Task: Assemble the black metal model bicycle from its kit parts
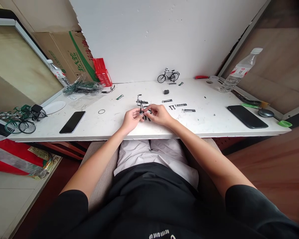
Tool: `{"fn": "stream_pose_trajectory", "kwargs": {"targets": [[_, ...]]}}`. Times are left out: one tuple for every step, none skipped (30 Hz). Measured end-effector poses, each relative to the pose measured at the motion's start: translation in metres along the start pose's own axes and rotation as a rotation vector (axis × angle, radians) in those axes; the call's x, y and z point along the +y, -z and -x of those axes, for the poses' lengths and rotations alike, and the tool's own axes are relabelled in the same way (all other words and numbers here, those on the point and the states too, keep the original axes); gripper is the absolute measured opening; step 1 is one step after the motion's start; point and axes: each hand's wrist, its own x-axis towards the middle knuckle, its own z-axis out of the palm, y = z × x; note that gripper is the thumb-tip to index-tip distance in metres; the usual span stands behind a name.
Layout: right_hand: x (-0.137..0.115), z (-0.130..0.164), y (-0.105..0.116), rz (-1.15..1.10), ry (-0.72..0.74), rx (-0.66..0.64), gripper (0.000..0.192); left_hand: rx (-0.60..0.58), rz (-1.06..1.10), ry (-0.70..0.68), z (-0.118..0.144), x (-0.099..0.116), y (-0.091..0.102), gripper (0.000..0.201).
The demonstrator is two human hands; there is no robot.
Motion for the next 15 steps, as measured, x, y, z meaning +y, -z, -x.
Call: {"fn": "stream_pose_trajectory", "kwargs": {"targets": [[-0.0002,0.0004,-0.0009,-0.005,0.005,-0.005,0.029,0.0,-0.002,0.002,0.0002,0.0006,0.0002,0.04],[-0.0001,0.0008,-0.0016,-0.007,0.009,-0.015,0.029,-0.001,-0.002,0.004,0.0004,0.0012,0.0005,0.039],[0.0002,0.0011,-0.0021,-0.008,0.011,-0.025,0.03,-0.004,-0.003,0.007,0.0007,0.0018,0.0008,0.04],[0.0007,0.0012,-0.0025,-0.01,0.012,-0.031,0.03,-0.005,-0.003,0.009,0.0011,0.0024,0.0012,0.04],[0.0012,0.0013,-0.0027,-0.015,0.013,-0.032,0.031,-0.006,-0.004,0.01,0.0014,0.0028,0.0015,0.041],[0.0018,0.0012,-0.0029,-0.02,0.014,-0.029,0.032,-0.006,-0.003,0.01,0.0017,0.0031,0.0017,0.042],[0.0023,0.0011,-0.003,-0.025,0.016,-0.024,0.032,-0.006,-0.002,0.01,0.0018,0.0033,0.0019,0.043],[0.0028,0.0009,-0.0033,-0.027,0.018,-0.02,0.033,-0.007,0.002,0.011,0.0019,0.0033,0.002,0.044],[0.0032,0.0008,-0.0035,-0.027,0.02,-0.017,0.033,-0.007,0.007,0.012,0.0018,0.0033,0.002,0.045],[0.0036,0.0006,-0.0039,-0.025,0.021,-0.015,0.032,-0.007,0.014,0.011,0.0016,0.003,0.002,0.045],[0.004,0.0005,-0.0043,-0.021,0.022,-0.014,0.032,-0.008,0.021,0.01,0.0013,0.0027,0.002,0.045],[0.0045,0.0005,-0.0047,-0.018,0.024,-0.013,0.031,-0.008,0.03,0.006,0.001,0.0023,0.002,0.045],[0.0051,0.0004,-0.0051,-0.015,0.027,-0.013,0.031,-0.008,0.039,0.003,0.0005,0.0017,0.002,0.044],[0.0058,0.0004,-0.0056,-0.013,0.033,-0.011,0.03,-0.008,0.047,0.002,0.0001,0.0011,0.0021,0.043],[0.0066,0.0004,-0.0059,-0.012,0.038,-0.009,0.03,-0.008,0.054,0.003,-0.0004,0.0004,0.0022,0.043]]}}
